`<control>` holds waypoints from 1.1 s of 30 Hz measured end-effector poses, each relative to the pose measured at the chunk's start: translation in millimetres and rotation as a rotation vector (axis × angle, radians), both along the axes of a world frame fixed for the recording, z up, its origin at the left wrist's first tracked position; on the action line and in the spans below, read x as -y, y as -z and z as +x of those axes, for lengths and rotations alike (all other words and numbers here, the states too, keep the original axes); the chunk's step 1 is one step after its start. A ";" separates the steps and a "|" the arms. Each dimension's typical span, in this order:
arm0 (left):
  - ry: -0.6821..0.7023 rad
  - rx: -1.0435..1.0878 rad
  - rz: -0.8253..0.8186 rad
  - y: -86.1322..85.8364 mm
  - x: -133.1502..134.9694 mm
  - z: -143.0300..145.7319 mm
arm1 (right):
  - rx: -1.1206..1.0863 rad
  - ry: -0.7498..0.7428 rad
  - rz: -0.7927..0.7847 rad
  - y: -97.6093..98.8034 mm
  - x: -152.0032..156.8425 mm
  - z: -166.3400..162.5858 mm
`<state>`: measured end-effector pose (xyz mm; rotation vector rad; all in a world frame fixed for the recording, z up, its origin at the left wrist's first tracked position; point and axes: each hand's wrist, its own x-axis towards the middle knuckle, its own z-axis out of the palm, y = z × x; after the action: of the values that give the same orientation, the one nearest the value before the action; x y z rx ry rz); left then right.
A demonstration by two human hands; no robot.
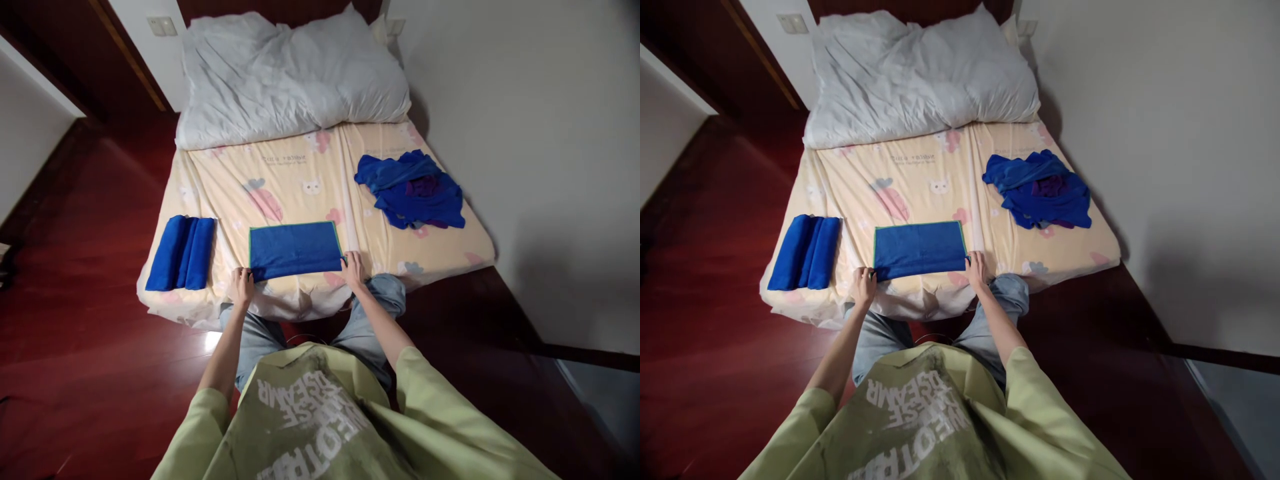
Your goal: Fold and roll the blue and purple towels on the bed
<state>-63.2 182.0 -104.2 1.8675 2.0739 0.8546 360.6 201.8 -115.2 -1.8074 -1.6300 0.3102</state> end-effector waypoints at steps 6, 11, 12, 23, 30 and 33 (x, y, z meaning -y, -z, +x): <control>0.551 -0.093 -0.029 -5.2 -0.3 -12.7 | 0.140 -0.574 -0.031 -11.5 14.0 8.5; 0.525 -0.144 -0.024 2.8 1.1 -13.9 | 0.282 -0.555 -0.014 0.2 13.0 14.9; 0.508 -0.171 -0.037 3.9 1.0 -13.0 | 0.319 -0.556 -0.008 3.0 11.2 15.5; 0.537 -0.296 -0.088 -13.0 -5.6 -23.8 | 0.417 -0.506 0.080 -3.9 2.3 21.4; 0.537 -0.200 -0.090 -13.5 32.6 -39.1 | 0.245 -0.564 0.021 -9.1 32.2 32.3; 0.429 -0.037 -0.122 -5.8 40.0 -34.2 | 0.079 -0.524 -0.029 -0.3 40.5 28.4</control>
<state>-97.4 142.1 -98.3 2.1537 1.6053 0.5763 389.0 161.3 -114.9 -1.3995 -2.1519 0.4992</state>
